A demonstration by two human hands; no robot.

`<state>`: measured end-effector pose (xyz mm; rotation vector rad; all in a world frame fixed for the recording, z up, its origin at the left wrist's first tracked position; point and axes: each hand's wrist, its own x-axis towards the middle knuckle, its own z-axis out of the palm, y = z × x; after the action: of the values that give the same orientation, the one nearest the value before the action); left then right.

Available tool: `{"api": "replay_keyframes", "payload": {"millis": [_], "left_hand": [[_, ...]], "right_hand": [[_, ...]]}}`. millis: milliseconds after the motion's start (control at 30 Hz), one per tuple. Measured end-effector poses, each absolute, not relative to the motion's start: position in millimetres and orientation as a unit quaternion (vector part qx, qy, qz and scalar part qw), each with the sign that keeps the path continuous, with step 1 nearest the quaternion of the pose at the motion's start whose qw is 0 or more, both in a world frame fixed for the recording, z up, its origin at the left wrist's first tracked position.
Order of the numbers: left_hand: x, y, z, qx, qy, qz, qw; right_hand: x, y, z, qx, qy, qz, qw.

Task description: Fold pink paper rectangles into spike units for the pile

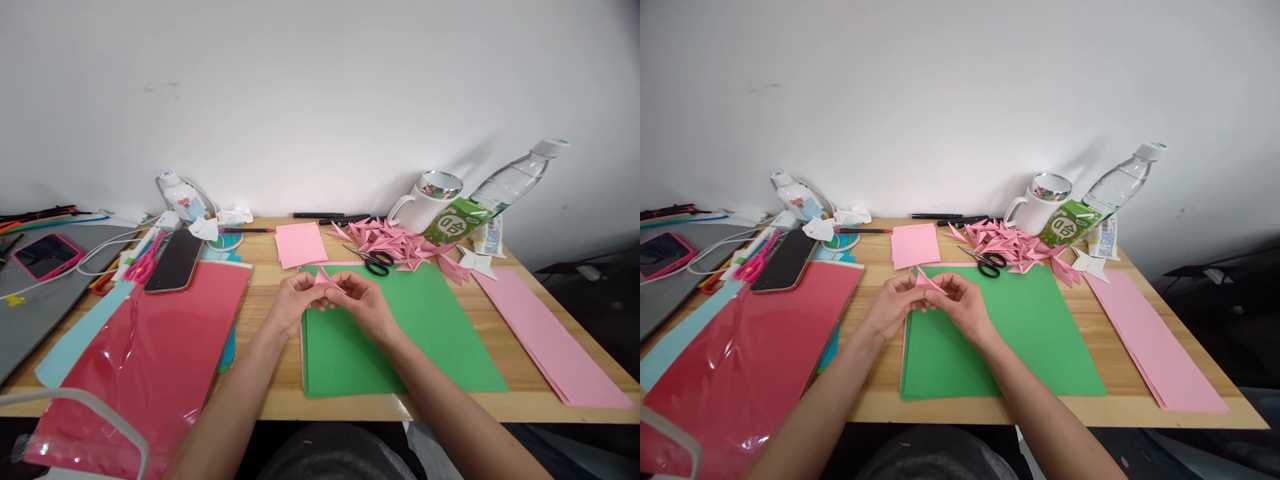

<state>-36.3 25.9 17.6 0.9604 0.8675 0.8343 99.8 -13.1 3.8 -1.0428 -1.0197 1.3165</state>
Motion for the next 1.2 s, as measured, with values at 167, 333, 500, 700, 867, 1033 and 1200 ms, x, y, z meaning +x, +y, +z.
{"api": "replay_keyframes", "payload": {"millis": [167, 333, 500, 700, 867, 1033, 1200], "left_hand": [[-35.0, 24.6, 12.5, 0.45, 0.401, 0.364, 0.71], [-35.2, 25.0, 10.8, 0.479, 0.393, 0.37, 0.692], [-38.4, 26.7, 13.2, 0.458, 0.375, 0.363, 0.72], [-36.4, 26.6, 9.4, 0.5, 0.41, 0.411, 0.642], [-36.0, 25.9, 10.6, 0.534, 0.399, 0.394, 0.633], [-38.1, 24.7, 12.9, 0.558, 0.374, 0.322, 0.667], [-39.4, 22.9, 13.7, 0.569, 0.39, 0.315, 0.652]], "right_hand": [[100.6, -11.9, -1.0, -0.477, -0.413, 0.54, 0.557], [99.5, -11.1, -2.4, -0.47, -0.397, 0.558, 0.557], [101.9, -10.2, -1.1, -0.477, -0.39, 0.548, 0.566], [101.2, -10.7, 0.4, -0.456, -0.4, 0.566, 0.558], [101.7, -12.7, 1.9, -0.467, -0.403, 0.581, 0.532], [103.6, -12.2, 1.6, -0.474, -0.396, 0.567, 0.545], [103.4, -10.5, -1.0, -0.494, -0.407, 0.552, 0.534]]}}
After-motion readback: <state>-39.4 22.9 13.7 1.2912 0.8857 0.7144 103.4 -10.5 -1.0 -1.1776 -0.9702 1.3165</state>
